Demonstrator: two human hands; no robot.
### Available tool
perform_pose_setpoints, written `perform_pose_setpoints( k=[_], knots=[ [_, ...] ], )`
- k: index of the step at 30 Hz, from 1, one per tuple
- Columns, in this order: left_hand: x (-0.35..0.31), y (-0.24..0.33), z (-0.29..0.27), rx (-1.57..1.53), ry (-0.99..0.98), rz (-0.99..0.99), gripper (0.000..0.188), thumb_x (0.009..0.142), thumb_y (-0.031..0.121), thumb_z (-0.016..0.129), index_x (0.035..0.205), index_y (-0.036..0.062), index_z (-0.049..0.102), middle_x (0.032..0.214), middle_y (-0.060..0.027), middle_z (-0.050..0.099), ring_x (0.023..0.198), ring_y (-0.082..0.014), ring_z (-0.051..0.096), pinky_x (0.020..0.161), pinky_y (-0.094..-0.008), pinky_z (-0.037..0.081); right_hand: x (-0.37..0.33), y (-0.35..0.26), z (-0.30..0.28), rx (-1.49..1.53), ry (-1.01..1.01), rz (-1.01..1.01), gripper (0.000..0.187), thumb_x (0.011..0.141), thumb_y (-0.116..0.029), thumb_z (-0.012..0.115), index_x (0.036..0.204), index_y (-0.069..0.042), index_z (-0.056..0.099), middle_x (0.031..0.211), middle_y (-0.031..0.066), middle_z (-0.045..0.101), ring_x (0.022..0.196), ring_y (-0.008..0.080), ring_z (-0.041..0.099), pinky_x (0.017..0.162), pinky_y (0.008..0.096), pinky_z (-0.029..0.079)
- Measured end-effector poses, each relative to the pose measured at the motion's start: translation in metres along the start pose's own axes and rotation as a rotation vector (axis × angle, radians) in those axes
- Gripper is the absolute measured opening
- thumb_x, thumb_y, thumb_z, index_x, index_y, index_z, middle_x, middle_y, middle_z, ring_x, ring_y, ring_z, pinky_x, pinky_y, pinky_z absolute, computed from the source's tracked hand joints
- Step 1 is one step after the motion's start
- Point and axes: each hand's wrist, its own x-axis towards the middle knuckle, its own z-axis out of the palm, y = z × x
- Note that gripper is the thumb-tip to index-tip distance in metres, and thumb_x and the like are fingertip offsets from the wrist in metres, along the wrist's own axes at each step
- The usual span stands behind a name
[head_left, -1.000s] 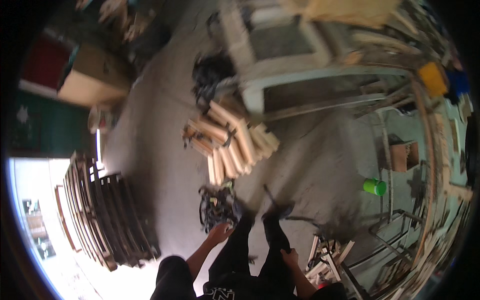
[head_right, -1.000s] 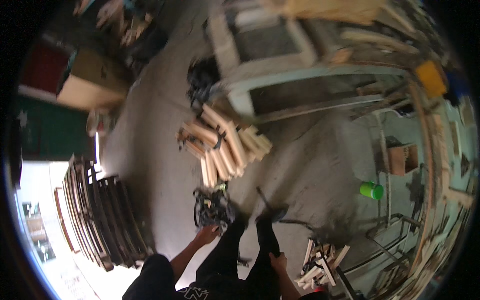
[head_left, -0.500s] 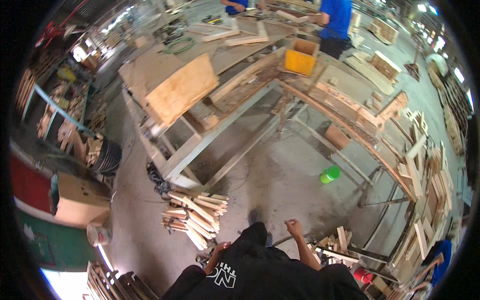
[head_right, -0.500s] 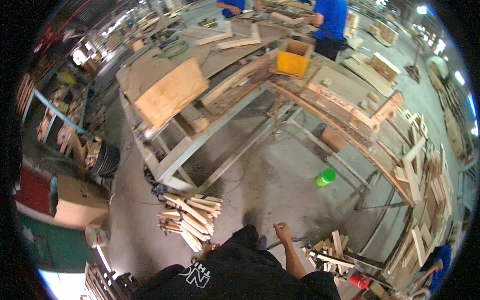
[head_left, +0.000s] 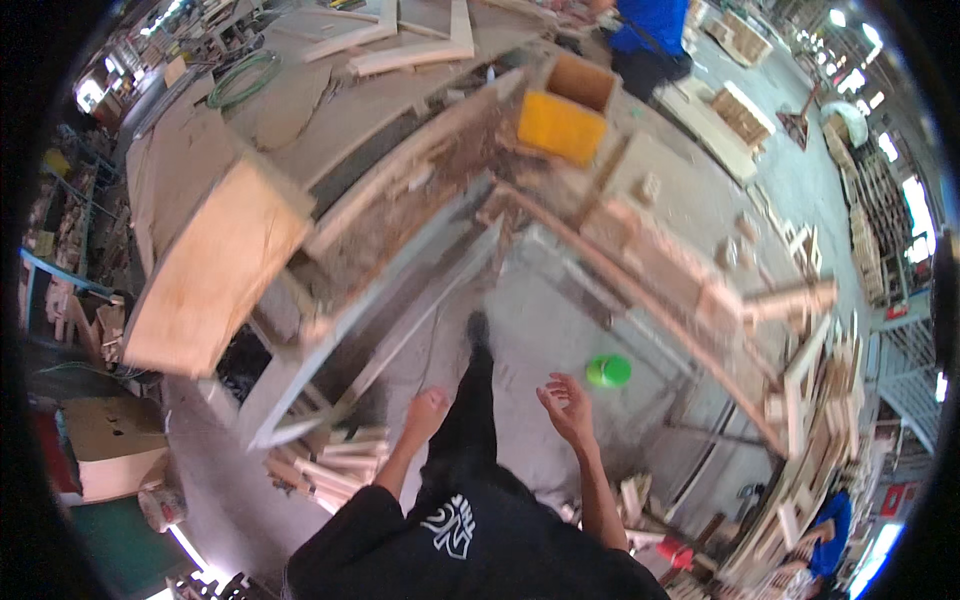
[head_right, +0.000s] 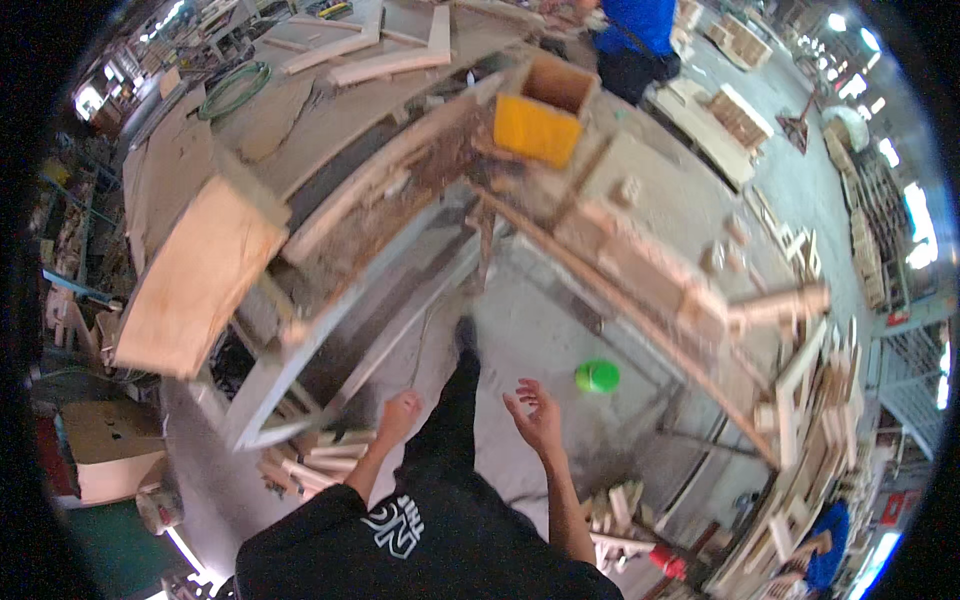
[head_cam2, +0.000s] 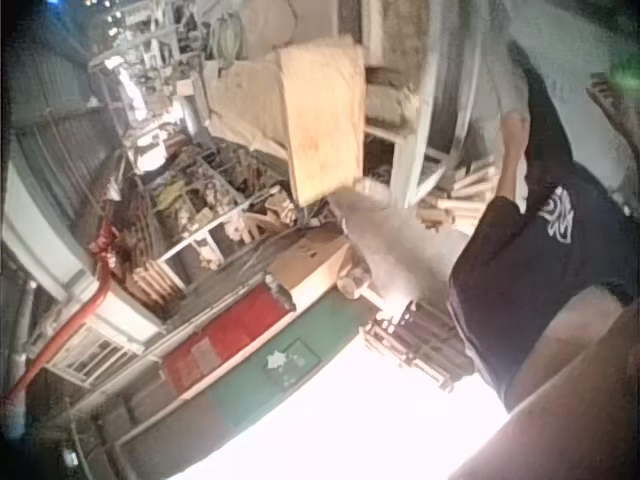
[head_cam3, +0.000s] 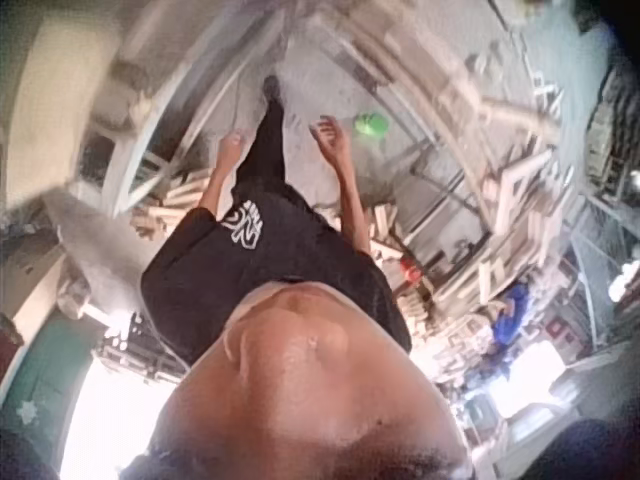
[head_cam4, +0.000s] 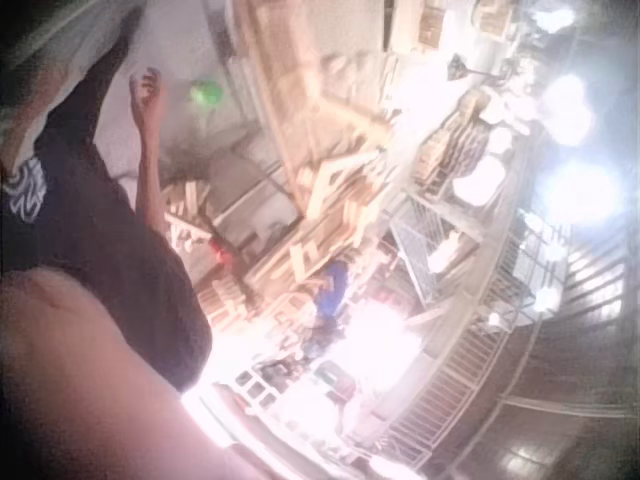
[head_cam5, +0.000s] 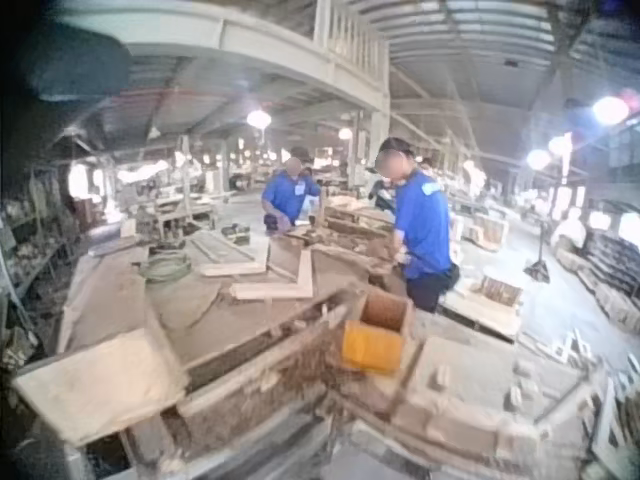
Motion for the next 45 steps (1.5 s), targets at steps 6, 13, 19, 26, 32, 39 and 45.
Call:
perform_pose_setpoints(
  k=[6,13,19,26,32,39,45],
  knots=[
    [0.169,0.070,0.009,-0.268,-0.050,-0.094,0.034,0.089,0.022,0.069,0.114,0.0010,0.064,0.096,-0.0164,0.070,0.083,-0.0285,0.068,0.076,-0.0374,0.054,0.325,-0.172,0.051,-0.215,0.067,-0.562,0.029,0.082,-0.021,0.076,0.102,-0.003,0.065,0.093,0.0137,0.068,0.087,0.0311,0.066,0.080,0.0398,0.051],
    [0.245,0.101,-0.048,-0.163,0.078,-0.175,0.034,0.090,0.022,0.069,0.117,0.0013,0.063,0.104,-0.0163,0.069,0.088,-0.0287,0.068,0.081,-0.0372,0.053,0.610,-0.347,0.197,-0.900,0.052,-1.062,0.076,0.082,-0.056,0.065,0.137,-0.006,0.049,0.134,0.0168,0.053,0.134,0.0331,0.041,0.109,0.0630,0.027],
    [0.275,0.126,-0.083,-0.106,0.211,-0.133,0.030,0.089,0.014,0.068,0.116,0.0014,0.064,0.100,-0.0164,0.070,0.089,-0.0235,0.068,0.079,-0.0349,0.054,0.676,-0.360,0.208,-1.092,-0.184,-0.964,0.082,0.062,-0.062,0.077,0.121,-0.007,0.062,0.116,0.0132,0.064,0.120,0.0329,0.055,0.104,0.0740,0.023],
    [0.355,0.193,-0.087,-0.095,0.239,0.311,0.032,0.086,0.012,0.070,0.115,-0.0003,0.064,0.104,-0.0156,0.069,0.093,-0.0267,0.067,0.084,-0.0369,0.053,0.641,-0.377,0.089,-0.646,-0.143,-1.451,0.060,0.063,-0.061,0.075,0.082,-0.005,0.069,0.082,0.0118,0.066,0.092,0.0277,0.065,0.096,0.0611,0.031],
    [0.395,0.295,-0.160,0.256,0.595,0.585,0.104,0.070,0.040,0.086,0.147,-0.0006,0.030,0.150,-0.0225,0.032,0.139,-0.0388,0.028,0.113,-0.0523,0.029,0.506,-0.458,-0.097,-0.338,-0.364,-1.252,0.068,0.065,-0.063,0.077,0.082,0.002,0.069,0.073,0.0148,0.066,0.074,0.0297,0.066,0.084,0.0419,0.045],
    [0.384,0.468,-0.111,0.465,0.185,0.965,0.102,0.057,0.037,0.092,0.138,0.0021,0.041,0.134,-0.0221,0.048,0.120,-0.0409,0.050,0.100,-0.0581,0.037,0.373,-0.375,-0.335,0.195,-0.587,-1.108,0.058,0.066,-0.042,0.087,0.094,0.006,0.070,0.085,0.0136,0.072,0.077,0.0191,0.066,0.071,0.0343,0.051],
    [0.309,0.463,0.056,0.460,-0.598,1.133,0.050,0.056,0.035,0.094,0.077,0.0036,0.061,0.071,-0.0129,0.064,0.070,-0.0314,0.063,0.058,-0.0413,0.047,0.227,-0.196,-0.422,0.056,-0.258,-0.599,0.048,0.070,-0.036,0.085,0.088,0.004,0.067,0.077,0.0163,0.067,0.074,0.0278,0.065,0.070,0.0360,0.050]
  ],
)
